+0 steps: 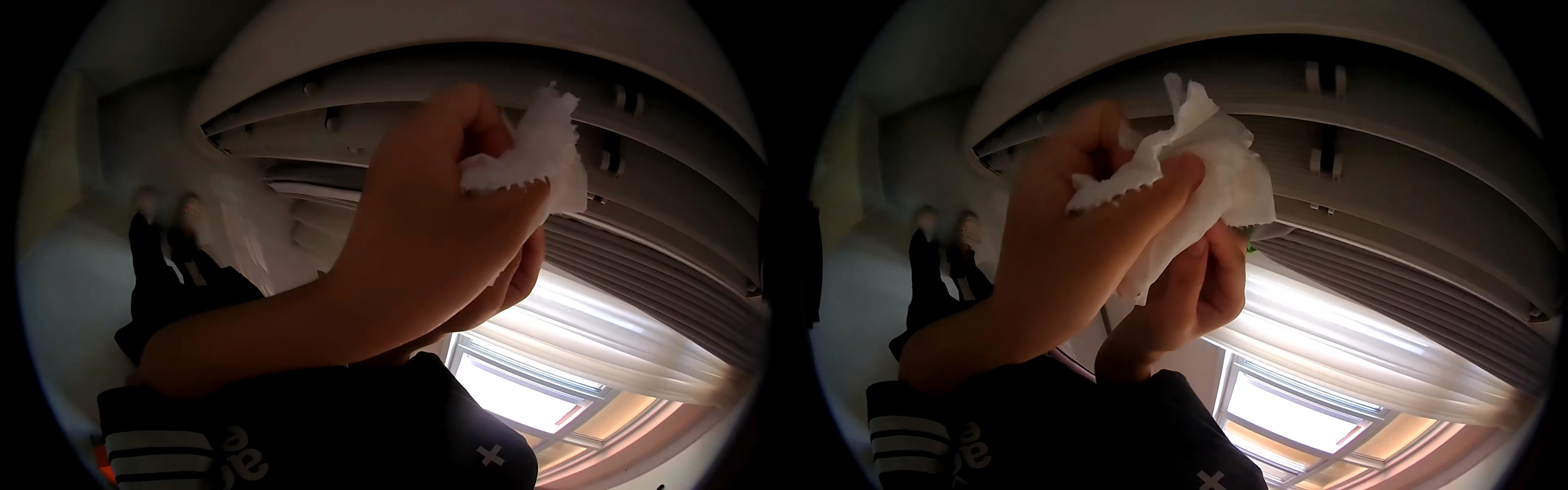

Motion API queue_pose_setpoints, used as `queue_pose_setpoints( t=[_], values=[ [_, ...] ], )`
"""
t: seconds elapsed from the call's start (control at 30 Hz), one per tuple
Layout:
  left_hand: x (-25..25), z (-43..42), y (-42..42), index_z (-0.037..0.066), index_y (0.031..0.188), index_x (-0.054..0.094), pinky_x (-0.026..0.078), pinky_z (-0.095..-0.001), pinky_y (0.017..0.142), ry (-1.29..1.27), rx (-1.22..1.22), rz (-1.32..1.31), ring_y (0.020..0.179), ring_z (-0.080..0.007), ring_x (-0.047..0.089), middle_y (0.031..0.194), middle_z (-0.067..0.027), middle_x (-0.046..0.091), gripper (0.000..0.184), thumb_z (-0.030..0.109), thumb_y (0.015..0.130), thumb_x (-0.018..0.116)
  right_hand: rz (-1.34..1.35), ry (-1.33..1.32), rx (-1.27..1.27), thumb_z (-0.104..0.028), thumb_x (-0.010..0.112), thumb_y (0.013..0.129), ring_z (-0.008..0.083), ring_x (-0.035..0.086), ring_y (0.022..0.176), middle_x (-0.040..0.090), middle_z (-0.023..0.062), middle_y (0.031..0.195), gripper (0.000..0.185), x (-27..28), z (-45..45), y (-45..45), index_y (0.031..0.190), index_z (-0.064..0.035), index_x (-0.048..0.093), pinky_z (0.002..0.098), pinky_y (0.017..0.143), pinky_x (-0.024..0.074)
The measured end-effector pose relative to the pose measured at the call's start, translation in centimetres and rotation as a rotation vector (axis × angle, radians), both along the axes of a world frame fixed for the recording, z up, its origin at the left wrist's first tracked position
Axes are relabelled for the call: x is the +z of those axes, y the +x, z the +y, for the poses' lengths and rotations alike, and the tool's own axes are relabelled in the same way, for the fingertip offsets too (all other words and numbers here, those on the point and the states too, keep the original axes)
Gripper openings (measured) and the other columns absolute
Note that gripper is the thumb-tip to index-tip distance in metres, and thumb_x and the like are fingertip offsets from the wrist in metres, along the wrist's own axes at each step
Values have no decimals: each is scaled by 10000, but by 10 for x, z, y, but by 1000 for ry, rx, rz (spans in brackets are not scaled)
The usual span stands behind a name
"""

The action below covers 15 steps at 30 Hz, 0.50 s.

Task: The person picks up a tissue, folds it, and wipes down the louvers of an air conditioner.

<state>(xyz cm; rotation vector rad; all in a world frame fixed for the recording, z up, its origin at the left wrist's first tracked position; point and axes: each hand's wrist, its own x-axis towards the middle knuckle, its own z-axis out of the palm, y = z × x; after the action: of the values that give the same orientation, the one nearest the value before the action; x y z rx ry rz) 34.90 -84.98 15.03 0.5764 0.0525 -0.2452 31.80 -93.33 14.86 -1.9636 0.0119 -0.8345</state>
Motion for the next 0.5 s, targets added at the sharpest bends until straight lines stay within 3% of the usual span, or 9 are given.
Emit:
queue_pose_setpoints(
  t=[0.07, 0.17, 0.27, 0.37, 0.47, 0.5],
  values=[
    [-2, 0, -1, 59, 640, 384, 349, -168, 393, 89, 42, -39, 496, -28, 461, 592, -16, 477, 256, 175, 720, 597, -15, 39, -31, -125, 441, 799, 215, 493, 902, 510, 144, 957, 203, 6, 2, 1, 923, 28, 487, 311, 793, 400],
    [-9, -3, 1, 56, 644, 378, 379, -166, 441, 86, 142, -150, 543, -42, 490, 642, -41, 509, 260, 109, 690, 629, -33, 165, 193, -186, 445, 801, 235, 481, 924, 460, 178, 1019, 279, 11, -4, 2, 1013, -15, 389, 326, 784, 417],
    [-16, -6, 1, 53, 665, 373, 411, -176, 510, 170, 240, -232, 609, -65, 513, 703, -64, 526, 269, 54, 664, 642, -108, 338, 120, -241, 456, 799, 236, 474, 922, 419, 202, 1058, 342, 6, -3, 2, 1048, -59, 309, 330, 755, 438],
    [-21, -6, 1, 45, 711, 378, 431, -195, 566, 147, 207, -384, 671, -90, 528, 760, -86, 537, 280, 25, 647, 650, -110, 307, 42, -229, 463, 799, 219, 483, 884, 438, 187, 1016, 313, 8, 1, 4, 1024, -52, 336, 312, 732, 440],
    [-7, -16, -5, 24, 852, 390, 445, -212, 573, 85, 314, -427, 673, -111, 539, 779, -99, 540, 340, 34, 641, 657, -89, 253, 0, -218, 469, 799, 202, 492, 846, 457, 172, 974, 286, 11, 2, 3, 999, -45, 363, 293, 710, 441],
    [11, -18, -11, 10, 924, 369, 453, -223, 575, 138, 295, -214, 690, -131, 548, 794, -114, 540, 422, 44, 630, 670, -79, 240, -11, -214, 471, 798, 196, 495, 833, 464, 168, 960, 276, 10, 1, 3, 991, -42, 372, 287, 703, 441]
  ],
)
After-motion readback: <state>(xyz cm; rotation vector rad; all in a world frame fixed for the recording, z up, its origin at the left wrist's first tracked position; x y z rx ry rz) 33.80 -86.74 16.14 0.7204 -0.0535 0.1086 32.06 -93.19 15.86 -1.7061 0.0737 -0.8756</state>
